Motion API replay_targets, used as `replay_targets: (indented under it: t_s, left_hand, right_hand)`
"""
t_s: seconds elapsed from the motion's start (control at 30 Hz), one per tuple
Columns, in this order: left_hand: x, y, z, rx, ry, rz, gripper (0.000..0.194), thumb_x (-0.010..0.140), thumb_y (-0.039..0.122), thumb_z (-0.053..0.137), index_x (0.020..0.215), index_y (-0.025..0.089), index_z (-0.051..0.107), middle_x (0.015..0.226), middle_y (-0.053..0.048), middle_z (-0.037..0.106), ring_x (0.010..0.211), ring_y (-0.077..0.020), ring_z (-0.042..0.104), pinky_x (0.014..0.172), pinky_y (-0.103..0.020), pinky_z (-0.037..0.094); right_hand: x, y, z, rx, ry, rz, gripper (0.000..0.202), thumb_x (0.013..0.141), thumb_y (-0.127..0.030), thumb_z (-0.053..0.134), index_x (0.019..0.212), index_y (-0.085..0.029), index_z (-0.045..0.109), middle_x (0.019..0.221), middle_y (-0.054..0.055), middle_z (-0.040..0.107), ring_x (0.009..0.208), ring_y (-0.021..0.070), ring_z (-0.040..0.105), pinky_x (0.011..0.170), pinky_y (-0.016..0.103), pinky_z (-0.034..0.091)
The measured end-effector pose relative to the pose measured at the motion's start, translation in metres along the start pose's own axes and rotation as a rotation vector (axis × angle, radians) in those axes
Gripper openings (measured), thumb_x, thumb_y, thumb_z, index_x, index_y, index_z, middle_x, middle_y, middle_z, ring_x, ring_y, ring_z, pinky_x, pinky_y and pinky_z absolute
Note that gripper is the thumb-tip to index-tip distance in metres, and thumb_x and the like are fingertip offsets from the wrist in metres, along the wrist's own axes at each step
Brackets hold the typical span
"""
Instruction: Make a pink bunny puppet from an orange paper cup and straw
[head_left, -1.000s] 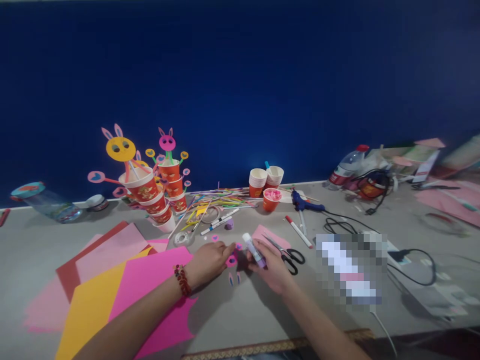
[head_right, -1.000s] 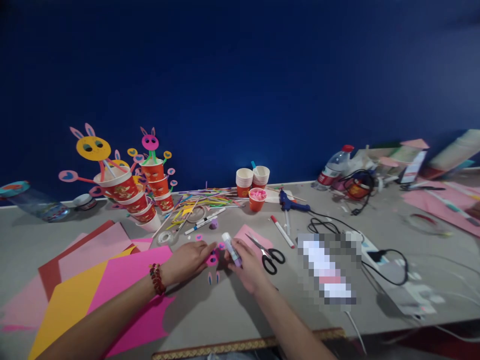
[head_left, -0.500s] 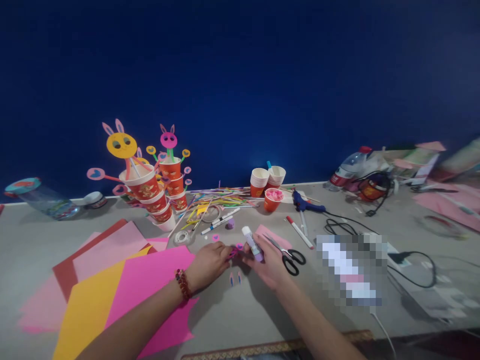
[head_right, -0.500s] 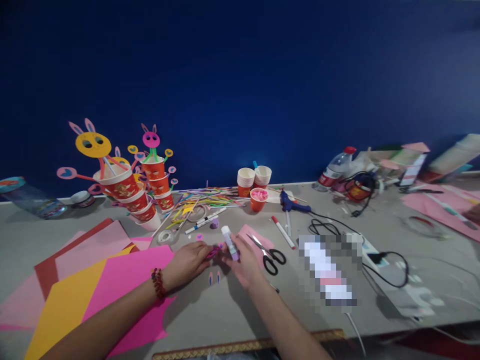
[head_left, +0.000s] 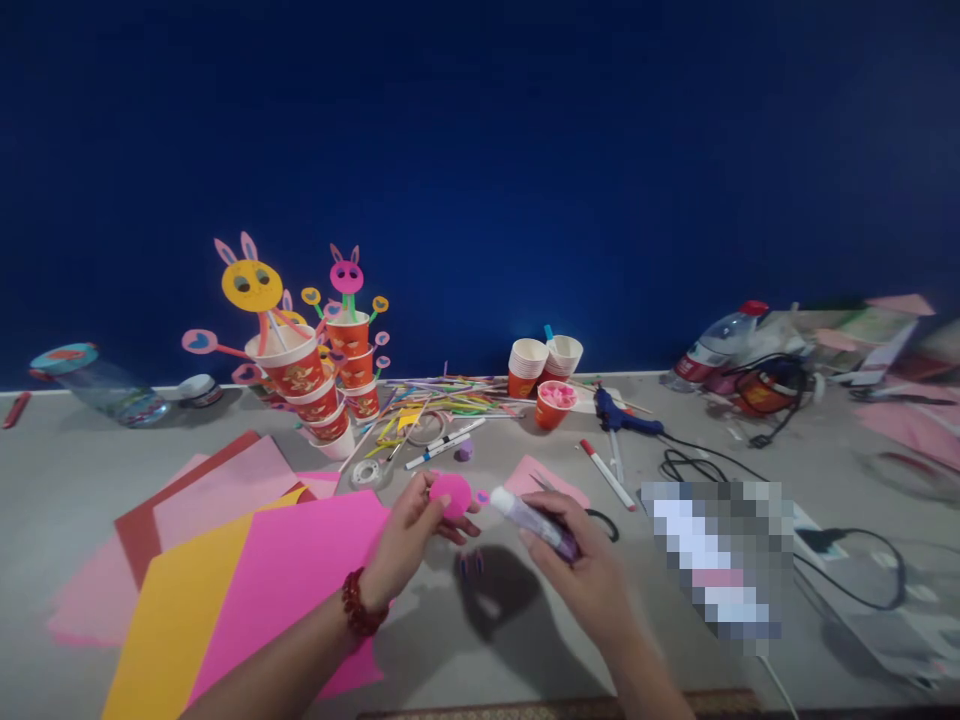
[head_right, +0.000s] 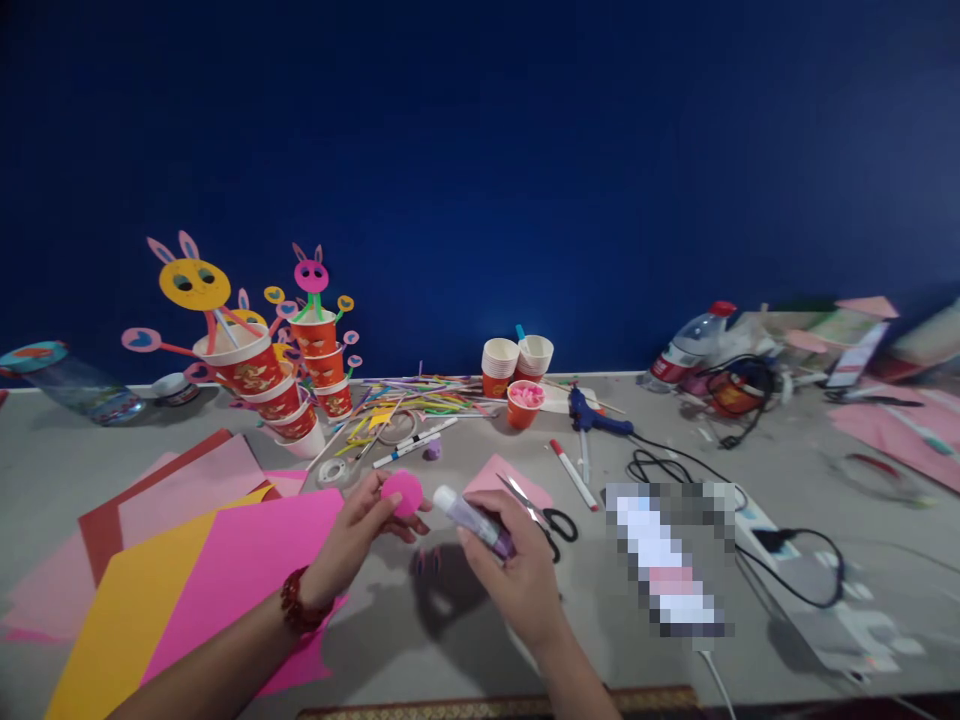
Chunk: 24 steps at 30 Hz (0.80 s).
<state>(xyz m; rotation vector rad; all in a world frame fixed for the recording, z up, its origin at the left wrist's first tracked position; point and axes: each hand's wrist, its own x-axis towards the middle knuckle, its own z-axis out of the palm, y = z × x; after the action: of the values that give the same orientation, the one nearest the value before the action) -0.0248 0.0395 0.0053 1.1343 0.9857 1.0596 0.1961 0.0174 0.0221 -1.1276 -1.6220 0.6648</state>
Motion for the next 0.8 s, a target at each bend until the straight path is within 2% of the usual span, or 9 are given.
replay_targets:
  t_s: [0.07, 0.13, 0.3, 0.47, 0.6, 0.8]
  left_hand:
    - [-0.004, 0.001, 0.006, -0.028, 0.009, 0.021, 0.027, 0.097, 0.043, 0.051, 0.107, 0.019, 0.045, 0.100, -0.010, 0.075, 0.076, -0.0198, 0.076, 0.068, -0.033, 0.060]
    - [-0.007, -0.002, 0.010, 0.012, 0.016, 0.085, 0.026, 0.099, 0.042, 0.049, 0.112, 0.020, 0.046, 0.105, -0.010, 0.074, 0.078, -0.0202, 0.075, 0.069, -0.034, 0.060]
    - [-0.015, -0.006, 0.014, 0.397, -0.002, 0.309, 0.021, 0.103, 0.032, 0.042, 0.117, 0.022, 0.054, 0.103, -0.007, 0.073, 0.087, -0.0181, 0.072, 0.079, -0.032, 0.058]
    - [-0.022, -0.002, 0.017, 0.593, -0.006, 0.359, 0.024, 0.103, 0.026, 0.041, 0.122, 0.023, 0.055, 0.095, -0.003, 0.074, 0.082, -0.0165, 0.071, 0.074, -0.026, 0.056]
    - [-0.023, -0.004, 0.018, 0.694, -0.003, 0.414, 0.026, 0.102, 0.023, 0.038, 0.121, 0.024, 0.055, 0.100, -0.005, 0.074, 0.086, -0.0176, 0.071, 0.073, -0.026, 0.055]
    - [-0.023, -0.013, 0.017, 0.843, -0.005, 0.473, 0.033, 0.102, 0.018, 0.034, 0.131, 0.022, 0.048, 0.098, -0.007, 0.075, 0.082, -0.0190, 0.072, 0.072, -0.029, 0.055]
  right_hand:
    - [0.000, -0.006, -0.005, 0.004, 0.018, 0.014, 0.020, 0.085, -0.028, 0.069, 0.104, -0.025, 0.070, 0.100, 0.007, 0.074, 0.086, 0.0241, 0.070, 0.076, 0.032, 0.056]
    - [-0.001, -0.011, -0.006, 0.010, 0.065, 0.005, 0.018, 0.082, -0.026, 0.072, 0.100, -0.025, 0.071, 0.096, 0.007, 0.074, 0.085, 0.0247, 0.070, 0.075, 0.033, 0.057]
    - [-0.001, -0.020, 0.008, 0.049, 0.204, -0.171, 0.019, 0.081, -0.016, 0.072, 0.097, -0.025, 0.069, 0.084, 0.005, 0.071, 0.078, 0.0229, 0.067, 0.070, 0.034, 0.056]
    - [-0.001, -0.023, 0.024, -0.015, 0.152, -0.362, 0.038, 0.079, -0.009, 0.071, 0.111, -0.028, 0.066, 0.087, 0.005, 0.073, 0.070, 0.0212, 0.066, 0.067, 0.035, 0.056]
    - [-0.002, -0.020, 0.030, -0.061, 0.151, -0.382, 0.041, 0.080, -0.009, 0.070, 0.115, -0.029, 0.064, 0.086, 0.005, 0.073, 0.068, 0.0209, 0.066, 0.063, 0.034, 0.057]
    - [-0.004, -0.018, 0.034, -0.079, 0.173, -0.375, 0.041, 0.079, -0.009, 0.070, 0.115, -0.029, 0.064, 0.085, 0.005, 0.071, 0.069, 0.0213, 0.066, 0.063, 0.034, 0.056]
